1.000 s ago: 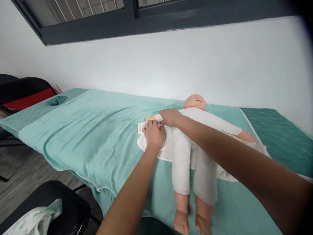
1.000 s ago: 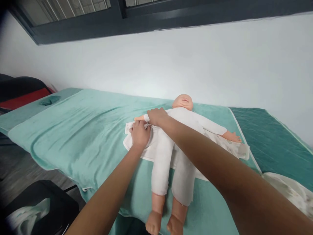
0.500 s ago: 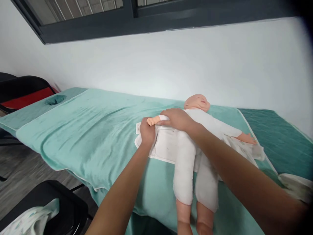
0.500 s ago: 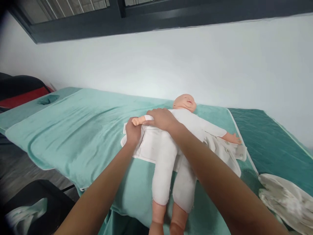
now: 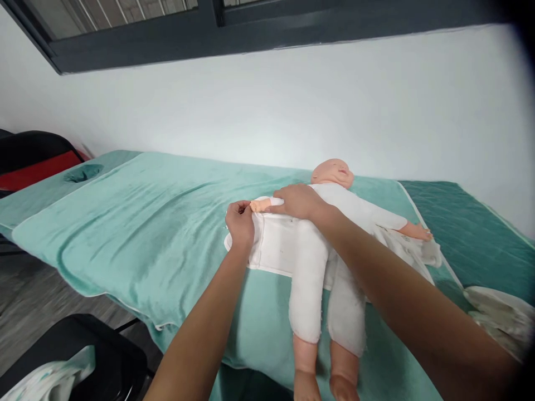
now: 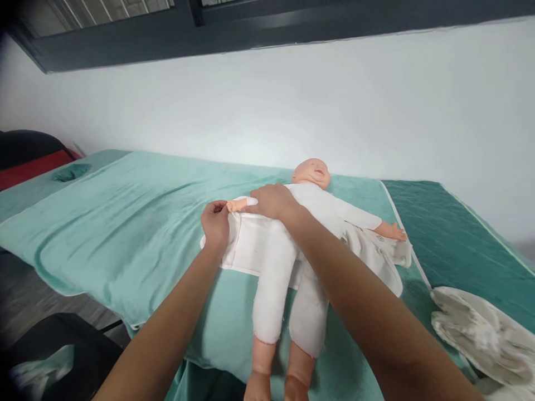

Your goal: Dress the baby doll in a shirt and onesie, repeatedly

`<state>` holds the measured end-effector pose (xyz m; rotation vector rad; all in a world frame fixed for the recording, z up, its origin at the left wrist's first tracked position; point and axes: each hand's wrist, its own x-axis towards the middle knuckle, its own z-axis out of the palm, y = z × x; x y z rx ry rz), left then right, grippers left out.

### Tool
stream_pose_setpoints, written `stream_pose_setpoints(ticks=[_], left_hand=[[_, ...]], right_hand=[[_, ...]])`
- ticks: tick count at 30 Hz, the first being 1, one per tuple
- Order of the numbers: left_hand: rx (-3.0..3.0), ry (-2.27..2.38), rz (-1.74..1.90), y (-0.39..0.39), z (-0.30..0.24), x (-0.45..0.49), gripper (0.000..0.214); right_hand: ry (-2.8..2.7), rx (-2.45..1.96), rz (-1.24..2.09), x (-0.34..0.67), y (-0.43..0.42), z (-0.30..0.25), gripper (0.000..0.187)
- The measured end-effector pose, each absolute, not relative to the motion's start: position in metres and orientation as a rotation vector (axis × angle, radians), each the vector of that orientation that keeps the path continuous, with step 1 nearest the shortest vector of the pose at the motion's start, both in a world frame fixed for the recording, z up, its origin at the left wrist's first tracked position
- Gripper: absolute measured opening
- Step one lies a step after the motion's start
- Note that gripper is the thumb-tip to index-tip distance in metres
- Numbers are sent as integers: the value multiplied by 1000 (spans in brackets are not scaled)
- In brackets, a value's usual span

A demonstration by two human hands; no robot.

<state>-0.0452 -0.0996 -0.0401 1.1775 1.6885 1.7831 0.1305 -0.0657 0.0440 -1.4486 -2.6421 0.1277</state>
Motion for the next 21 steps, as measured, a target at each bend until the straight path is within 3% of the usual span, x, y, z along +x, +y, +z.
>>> stream_pose_setpoints(ticks=[9,21], left_hand=[[1458,1727,1871,-107,-33,-41,16],[1847,1600,1792,-115,-33,-33,18]], right_hand=[[-2654,-1489,34,129,-69,40,53],[-2684,-1430,-67,114,-63,27,52]])
